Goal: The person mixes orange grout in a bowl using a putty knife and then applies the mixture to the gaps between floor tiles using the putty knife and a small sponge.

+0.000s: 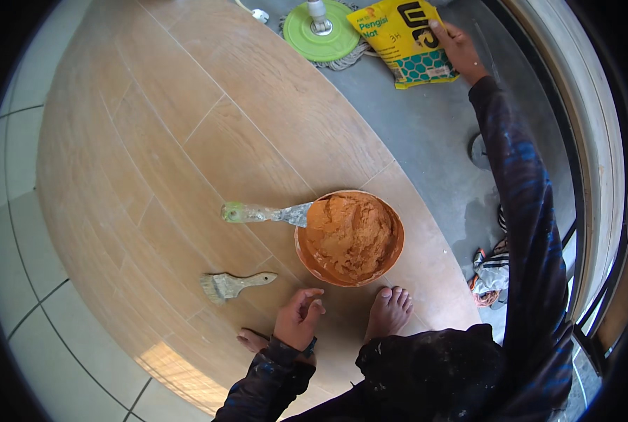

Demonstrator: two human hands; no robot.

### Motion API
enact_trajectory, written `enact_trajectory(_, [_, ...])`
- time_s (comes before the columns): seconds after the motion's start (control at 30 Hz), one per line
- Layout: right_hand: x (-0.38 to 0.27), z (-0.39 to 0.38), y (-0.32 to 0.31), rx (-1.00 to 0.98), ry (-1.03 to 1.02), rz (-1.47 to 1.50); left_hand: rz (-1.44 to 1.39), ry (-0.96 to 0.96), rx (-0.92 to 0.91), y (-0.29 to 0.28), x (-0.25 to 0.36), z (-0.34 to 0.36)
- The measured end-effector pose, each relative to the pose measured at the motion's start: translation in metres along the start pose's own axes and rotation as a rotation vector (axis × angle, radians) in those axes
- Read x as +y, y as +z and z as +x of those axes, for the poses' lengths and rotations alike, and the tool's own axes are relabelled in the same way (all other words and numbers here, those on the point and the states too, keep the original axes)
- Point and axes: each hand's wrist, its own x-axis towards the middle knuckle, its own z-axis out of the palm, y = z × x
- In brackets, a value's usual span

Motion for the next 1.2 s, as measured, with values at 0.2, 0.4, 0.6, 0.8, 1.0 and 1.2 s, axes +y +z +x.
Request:
enact_trajectory(0.2, [0.042, 0.041, -0.025, 0.011, 0.027, -0.074, -0.060, -0.047, 0.027, 0.024, 0.010, 0.024])
enact_trajectory(0.4, [0.028, 0.032, -0.007, 0.039, 0.026, -0.126, -0.292, -0.009, 0.125, 0.044, 0.001, 0.044])
enact_trajectory(0.6, [0.018, 0.015, 0.026, 0.072, 0.020, -0.193, -0.406, -0.019, 0.202, 0.049, -0.001, 0.044])
enact_trajectory(0.8, [0.010, 0.025, -0.008, 0.336, -0.015, -0.542, -0.367, 0.134, 0.205, 0.066, -0.025, 0.058])
enact_trajectory(1.0, [-0.214, -0.125, 0.113, -0.375, -0.022, 0.127, -0.284, 0.172, 0.335, 0.062, -0.032, 0.055])
enact_trajectory(1.2, [-0.264, -0.206, 0.214, -0.684, -0.656, -0.270, -0.073, 0.415, 0.450, 0.074, -0.037, 0.072])
